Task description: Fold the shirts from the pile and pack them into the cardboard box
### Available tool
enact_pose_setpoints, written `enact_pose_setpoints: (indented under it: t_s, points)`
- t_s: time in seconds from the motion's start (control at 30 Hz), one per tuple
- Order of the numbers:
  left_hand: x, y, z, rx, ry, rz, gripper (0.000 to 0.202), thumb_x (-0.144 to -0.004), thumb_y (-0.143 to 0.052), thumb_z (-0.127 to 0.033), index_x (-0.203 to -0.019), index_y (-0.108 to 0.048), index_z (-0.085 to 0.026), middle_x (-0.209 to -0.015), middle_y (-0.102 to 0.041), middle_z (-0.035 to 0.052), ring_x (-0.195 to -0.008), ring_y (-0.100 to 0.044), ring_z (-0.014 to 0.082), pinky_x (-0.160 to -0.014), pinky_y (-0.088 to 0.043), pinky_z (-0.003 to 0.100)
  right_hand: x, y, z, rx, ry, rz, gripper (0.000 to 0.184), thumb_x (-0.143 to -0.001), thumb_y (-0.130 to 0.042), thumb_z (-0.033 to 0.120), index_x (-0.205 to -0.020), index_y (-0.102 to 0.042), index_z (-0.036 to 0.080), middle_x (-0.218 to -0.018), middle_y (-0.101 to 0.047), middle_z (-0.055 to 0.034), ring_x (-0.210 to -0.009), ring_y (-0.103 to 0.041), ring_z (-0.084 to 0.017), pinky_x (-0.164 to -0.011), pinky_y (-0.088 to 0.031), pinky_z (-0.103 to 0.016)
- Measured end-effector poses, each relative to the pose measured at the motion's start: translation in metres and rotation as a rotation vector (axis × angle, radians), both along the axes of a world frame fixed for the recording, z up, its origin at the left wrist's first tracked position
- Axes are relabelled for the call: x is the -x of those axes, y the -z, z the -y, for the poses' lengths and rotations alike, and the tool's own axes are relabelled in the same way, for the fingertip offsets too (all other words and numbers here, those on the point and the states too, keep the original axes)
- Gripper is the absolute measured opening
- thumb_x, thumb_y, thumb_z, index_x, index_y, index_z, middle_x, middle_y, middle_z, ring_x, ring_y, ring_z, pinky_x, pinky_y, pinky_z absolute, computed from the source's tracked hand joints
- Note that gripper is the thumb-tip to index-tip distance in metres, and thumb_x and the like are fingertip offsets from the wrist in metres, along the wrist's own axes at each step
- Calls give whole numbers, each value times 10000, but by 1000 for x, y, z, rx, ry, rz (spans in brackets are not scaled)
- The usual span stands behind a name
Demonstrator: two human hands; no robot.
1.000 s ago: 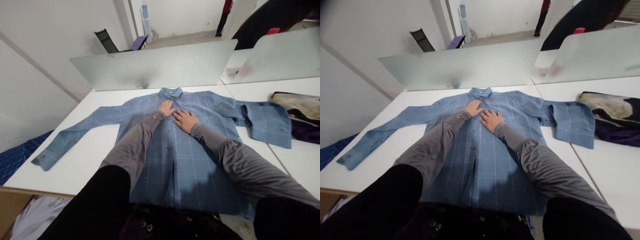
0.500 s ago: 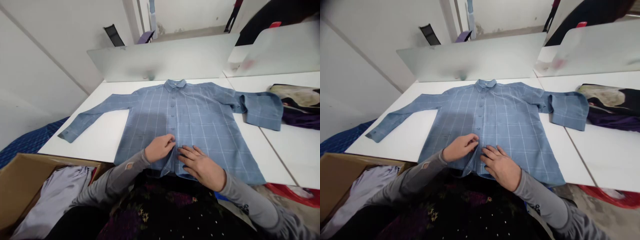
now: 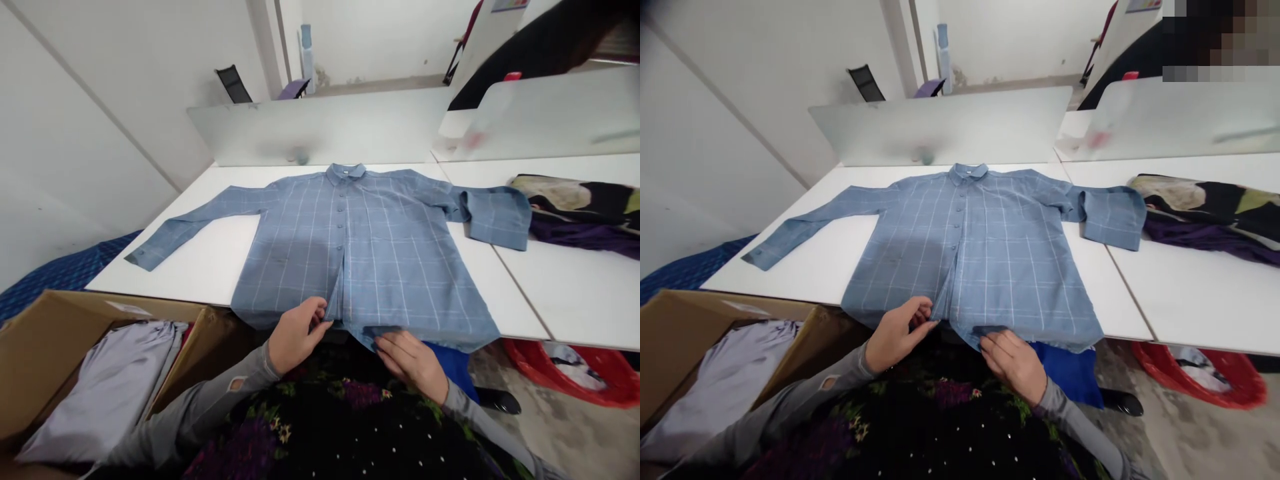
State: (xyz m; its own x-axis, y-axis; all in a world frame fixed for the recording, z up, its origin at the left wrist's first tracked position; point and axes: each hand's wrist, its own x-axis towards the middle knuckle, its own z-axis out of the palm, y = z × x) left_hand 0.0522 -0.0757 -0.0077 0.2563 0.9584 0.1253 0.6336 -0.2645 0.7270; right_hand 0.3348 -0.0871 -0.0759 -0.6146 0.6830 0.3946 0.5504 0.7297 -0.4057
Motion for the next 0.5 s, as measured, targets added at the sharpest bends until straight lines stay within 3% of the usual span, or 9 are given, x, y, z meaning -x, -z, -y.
enact_pose_setpoints:
  t_s: [0.17, 0.3, 0.4, 0.5]
  points:
    - [11, 29, 16, 47, 63, 10, 255, -868, -581, -348, -1094, -524, -246, -985, -663, 14, -886, -631, 174, -830, -504, 310, 14, 19, -8, 114, -32, 22, 388, -982, -400, 253, -1329, -575, 240, -1328, -605, -89, -1208, -577, -197, -1015, -499, -376]
    - [6, 50, 17, 17, 67, -56, 254, -879, -549, -359, -1099, -556, -232, -997, -679, 30, -902, -640, 192, -829, -510, 316, 33, 26, -26, 177, -106, 126, 393, -964, -406, 211, -1312, -590, 214, -1322, -609, -99, -1222, -568, -205, -1030, -481, -387]
    - [1, 51, 17, -136, 31, -97, 248, -919, -415, -288, -1097, -581, -244, -968, -679, 48, -889, -644, 192, -828, -518, 324, 45, 31, -37, 214, -118, 174, 428, -923, -427, 166, -1322, -577, 200, -1307, -617, -106, -1197, -583, -205, -1021, -482, -370]
    - [-5, 40, 18, -323, 110, -187, 340, -912, -374, -241, -1172, -594, -247, -956, -670, 89, -887, -636, 213, -826, -520, 349, 52, 36, -42, 258, -122, 193, 422, -891, -455, 141, -1282, -602, 204, -1234, -652, -100, -1126, -616, -203, -980, -496, -352]
